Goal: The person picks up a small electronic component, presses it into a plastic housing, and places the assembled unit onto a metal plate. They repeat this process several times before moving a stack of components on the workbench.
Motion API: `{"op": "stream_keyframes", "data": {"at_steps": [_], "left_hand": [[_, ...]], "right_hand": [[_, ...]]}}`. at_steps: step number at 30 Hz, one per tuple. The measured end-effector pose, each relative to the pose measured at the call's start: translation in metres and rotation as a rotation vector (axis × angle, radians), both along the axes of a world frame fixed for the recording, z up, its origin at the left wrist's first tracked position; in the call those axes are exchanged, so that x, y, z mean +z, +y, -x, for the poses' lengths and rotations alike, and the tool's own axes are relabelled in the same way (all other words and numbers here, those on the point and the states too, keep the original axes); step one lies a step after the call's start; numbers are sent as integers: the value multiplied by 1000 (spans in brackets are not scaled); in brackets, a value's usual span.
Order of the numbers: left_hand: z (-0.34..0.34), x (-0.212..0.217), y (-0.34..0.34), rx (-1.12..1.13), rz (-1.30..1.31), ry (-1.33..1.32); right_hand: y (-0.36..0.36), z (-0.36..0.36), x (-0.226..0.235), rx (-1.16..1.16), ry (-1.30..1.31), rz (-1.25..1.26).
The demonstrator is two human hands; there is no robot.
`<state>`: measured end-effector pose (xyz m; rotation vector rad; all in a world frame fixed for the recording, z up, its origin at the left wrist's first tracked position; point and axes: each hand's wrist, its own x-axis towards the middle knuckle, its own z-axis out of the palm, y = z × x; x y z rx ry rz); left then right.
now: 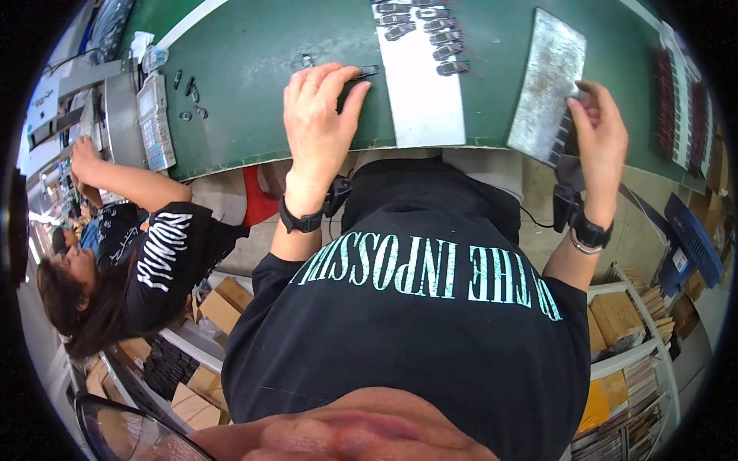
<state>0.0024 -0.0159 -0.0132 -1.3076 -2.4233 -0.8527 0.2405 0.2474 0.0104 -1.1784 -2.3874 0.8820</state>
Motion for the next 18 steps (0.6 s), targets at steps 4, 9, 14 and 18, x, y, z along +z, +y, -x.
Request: {"op": "stream_keyframes", "data": {"at_steps": [4, 9, 14, 18], "left_hand": [[5, -2, -10, 8, -44, -21], [17, -2, -9, -30, 3, -44], [21, 2, -7, -80, -7, 77], [-2, 20, 5, -110, -127, -400]], "right_hand": [[8, -7, -6, -50, 30, 31], [-12, 16, 12, -127, 505, 74], [-62, 63, 25, 235, 408, 501], [-88, 92, 17, 442, 437, 469]]}}
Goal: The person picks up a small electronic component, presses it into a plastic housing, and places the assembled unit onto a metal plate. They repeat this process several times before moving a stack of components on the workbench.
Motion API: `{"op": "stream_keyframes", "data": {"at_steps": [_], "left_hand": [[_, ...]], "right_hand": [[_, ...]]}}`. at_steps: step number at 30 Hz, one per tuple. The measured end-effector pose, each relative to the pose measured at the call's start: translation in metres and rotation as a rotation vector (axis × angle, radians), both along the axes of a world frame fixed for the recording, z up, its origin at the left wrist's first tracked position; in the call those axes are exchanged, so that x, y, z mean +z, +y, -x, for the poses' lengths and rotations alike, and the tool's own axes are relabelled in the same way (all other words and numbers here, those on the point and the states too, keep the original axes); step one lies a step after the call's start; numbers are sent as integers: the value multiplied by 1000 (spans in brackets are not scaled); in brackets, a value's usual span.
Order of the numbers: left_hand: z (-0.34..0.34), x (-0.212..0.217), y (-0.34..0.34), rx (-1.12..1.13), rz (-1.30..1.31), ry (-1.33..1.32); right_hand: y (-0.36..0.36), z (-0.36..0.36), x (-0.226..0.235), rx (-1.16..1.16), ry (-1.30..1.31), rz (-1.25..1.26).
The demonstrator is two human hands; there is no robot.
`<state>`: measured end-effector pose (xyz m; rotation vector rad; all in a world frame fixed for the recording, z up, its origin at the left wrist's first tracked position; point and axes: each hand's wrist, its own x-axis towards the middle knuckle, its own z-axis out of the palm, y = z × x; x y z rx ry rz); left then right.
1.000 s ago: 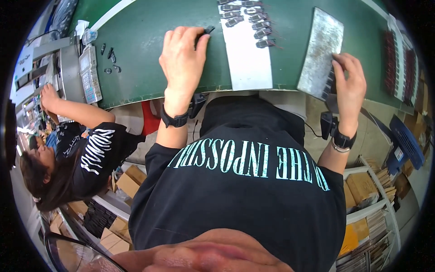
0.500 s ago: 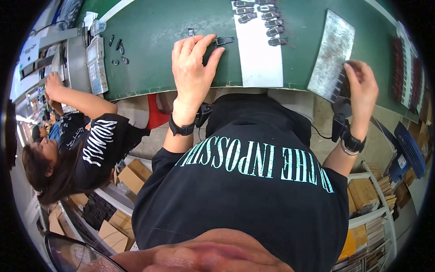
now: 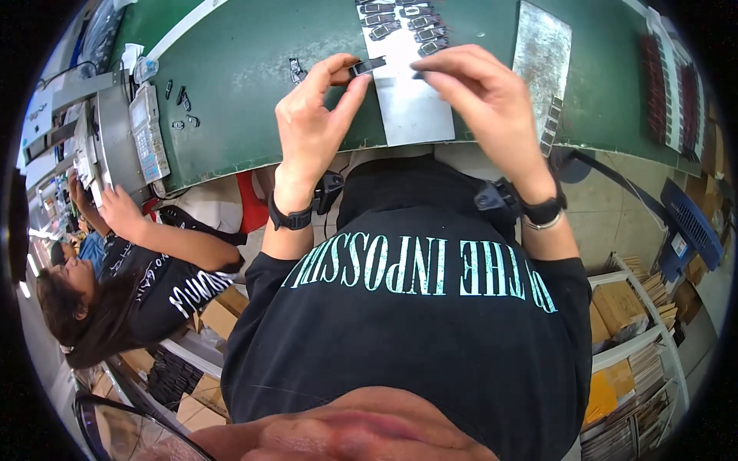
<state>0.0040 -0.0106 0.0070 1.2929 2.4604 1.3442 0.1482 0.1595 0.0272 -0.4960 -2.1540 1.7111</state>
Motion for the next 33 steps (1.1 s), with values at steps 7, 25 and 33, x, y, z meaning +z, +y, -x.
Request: {"op": "stream_keyframes", "data": {"at_steps": [7, 25, 33], "left_hand": [[-13, -1, 13, -46, -173, -596], [-10, -3, 8, -143, -191, -856], [-13, -3, 5, -135, -170, -839]], "right_hand": [[-9, 19, -11, -22, -52, 160], [16, 26, -20, 255, -139, 499], [9, 22, -19, 247, -151, 528]]}}
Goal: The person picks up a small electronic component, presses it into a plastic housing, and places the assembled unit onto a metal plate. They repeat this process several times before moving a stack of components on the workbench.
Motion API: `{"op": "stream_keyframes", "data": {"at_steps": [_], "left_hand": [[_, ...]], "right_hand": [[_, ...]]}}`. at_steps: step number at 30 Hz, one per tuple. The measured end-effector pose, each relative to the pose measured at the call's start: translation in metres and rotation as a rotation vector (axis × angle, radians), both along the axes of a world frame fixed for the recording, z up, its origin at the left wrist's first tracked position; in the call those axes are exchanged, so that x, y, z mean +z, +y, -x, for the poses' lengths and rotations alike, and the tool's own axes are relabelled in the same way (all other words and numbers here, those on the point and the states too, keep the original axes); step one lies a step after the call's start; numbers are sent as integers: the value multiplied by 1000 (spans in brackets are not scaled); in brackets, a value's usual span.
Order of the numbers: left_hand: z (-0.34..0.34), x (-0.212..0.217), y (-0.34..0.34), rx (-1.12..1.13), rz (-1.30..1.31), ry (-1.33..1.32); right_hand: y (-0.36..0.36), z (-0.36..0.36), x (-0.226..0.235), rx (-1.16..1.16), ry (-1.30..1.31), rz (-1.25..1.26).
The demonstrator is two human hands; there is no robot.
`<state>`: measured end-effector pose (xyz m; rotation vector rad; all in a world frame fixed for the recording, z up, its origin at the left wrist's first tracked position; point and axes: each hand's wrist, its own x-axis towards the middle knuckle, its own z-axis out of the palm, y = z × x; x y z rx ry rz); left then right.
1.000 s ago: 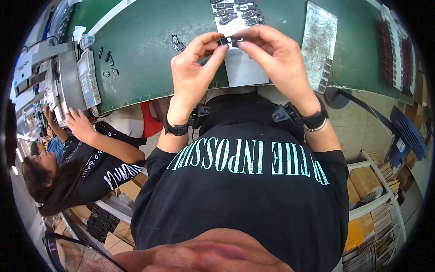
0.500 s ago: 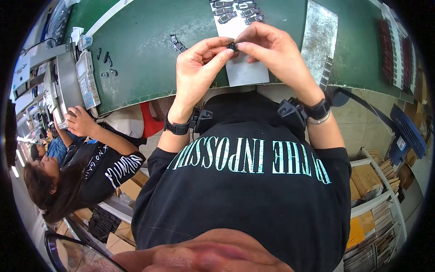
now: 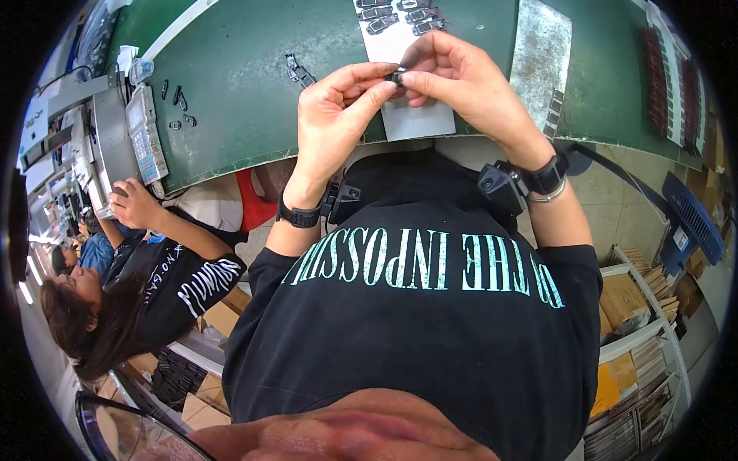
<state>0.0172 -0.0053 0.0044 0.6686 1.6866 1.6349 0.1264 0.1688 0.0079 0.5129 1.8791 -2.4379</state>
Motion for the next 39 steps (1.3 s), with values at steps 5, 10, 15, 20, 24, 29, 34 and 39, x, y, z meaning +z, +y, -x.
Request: {"op": "stream_keyframes", "data": {"at_steps": [5, 10, 15, 20, 24, 29, 34, 39], "left_hand": [[0, 4, 0, 0, 7, -11], [-1, 2, 2, 13, -11, -39], [-5, 3, 3, 33, -1, -47], [-8, -1, 5, 62, -23, -45], [-6, -5, 8, 90, -48, -133], [-10, -7, 10, 89, -15, -107], [-24, 0, 8, 51, 109, 242], [-19, -8, 9, 44, 167, 543]], "right_hand": [[-11, -5, 0, -88, 23, -5], [-14, -5, -1, -159, 72, -103], [-17, -7, -6, -149, 98, -103], [-25, -4, -9, -196, 146, -57], [-25, -4, -6, -181, 148, -153], [-21, -11, 1, -151, 82, -215], [-25, -28, 8, -189, 25, -703], [-1, -35, -4, -186, 62, -1102]]}}
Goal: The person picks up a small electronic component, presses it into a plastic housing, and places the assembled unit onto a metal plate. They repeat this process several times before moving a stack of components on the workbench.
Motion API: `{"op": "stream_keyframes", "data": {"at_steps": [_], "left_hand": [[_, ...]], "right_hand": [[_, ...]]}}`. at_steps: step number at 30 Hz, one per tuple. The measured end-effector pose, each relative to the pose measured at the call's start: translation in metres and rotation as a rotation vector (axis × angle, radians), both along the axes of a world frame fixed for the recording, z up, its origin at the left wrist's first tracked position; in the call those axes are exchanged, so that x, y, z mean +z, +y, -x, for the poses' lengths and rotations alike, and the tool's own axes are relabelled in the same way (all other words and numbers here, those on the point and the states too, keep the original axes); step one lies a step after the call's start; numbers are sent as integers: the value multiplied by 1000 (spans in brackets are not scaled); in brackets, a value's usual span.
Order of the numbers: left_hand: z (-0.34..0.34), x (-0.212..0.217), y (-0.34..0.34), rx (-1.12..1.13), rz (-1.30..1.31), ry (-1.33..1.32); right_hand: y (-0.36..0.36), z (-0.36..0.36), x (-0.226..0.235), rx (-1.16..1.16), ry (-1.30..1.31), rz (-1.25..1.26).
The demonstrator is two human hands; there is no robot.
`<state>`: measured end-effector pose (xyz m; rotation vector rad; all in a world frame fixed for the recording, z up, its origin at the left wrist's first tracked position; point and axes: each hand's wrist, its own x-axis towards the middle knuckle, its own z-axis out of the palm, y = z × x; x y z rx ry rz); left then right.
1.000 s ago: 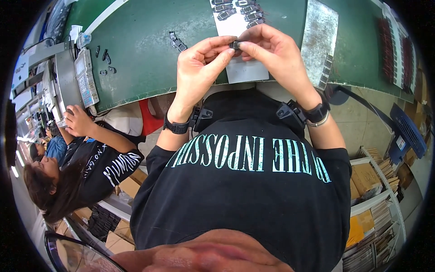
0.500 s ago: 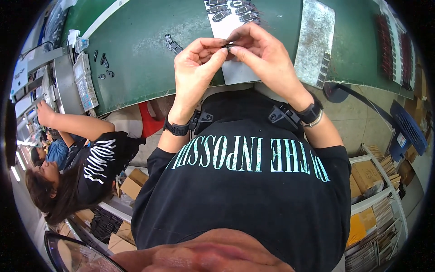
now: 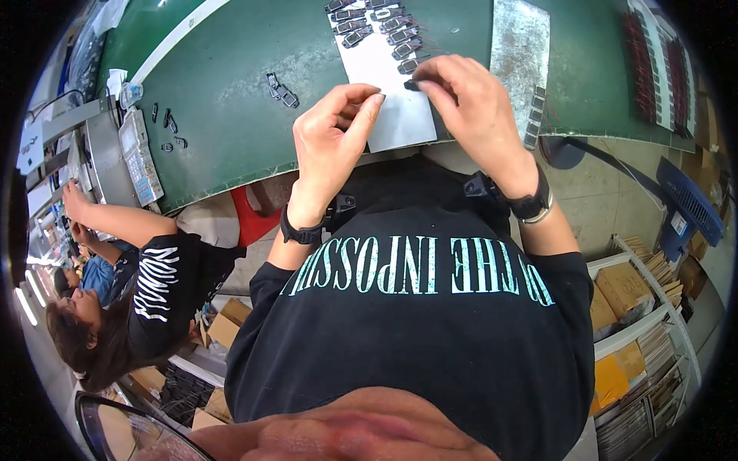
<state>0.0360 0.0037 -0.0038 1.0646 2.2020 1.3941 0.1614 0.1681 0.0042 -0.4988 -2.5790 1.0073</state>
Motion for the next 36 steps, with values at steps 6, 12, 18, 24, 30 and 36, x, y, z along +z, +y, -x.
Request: {"op": "stream_keyframes", "data": {"at_steps": [6, 12, 18, 24, 30, 36], "left_hand": [[0, -8, -1, -22, -37, 82], [0, -9, -5, 3, -115, 221], [38, -7, -37, 306, -18, 511], [53, -2, -48, 424, 291, 615], [55, -3, -40, 345, 287, 621], [87, 15, -51, 227, 209, 691]], "right_hand": [[1, 7, -7, -19, 49, -54], [-5, 12, -7, -22, 71, -73], [29, -34, 16, -281, 77, -81], [58, -74, 14, -378, -174, -146], [69, -70, 12, -359, -280, -135], [64, -26, 44, -252, -161, -127]]}}
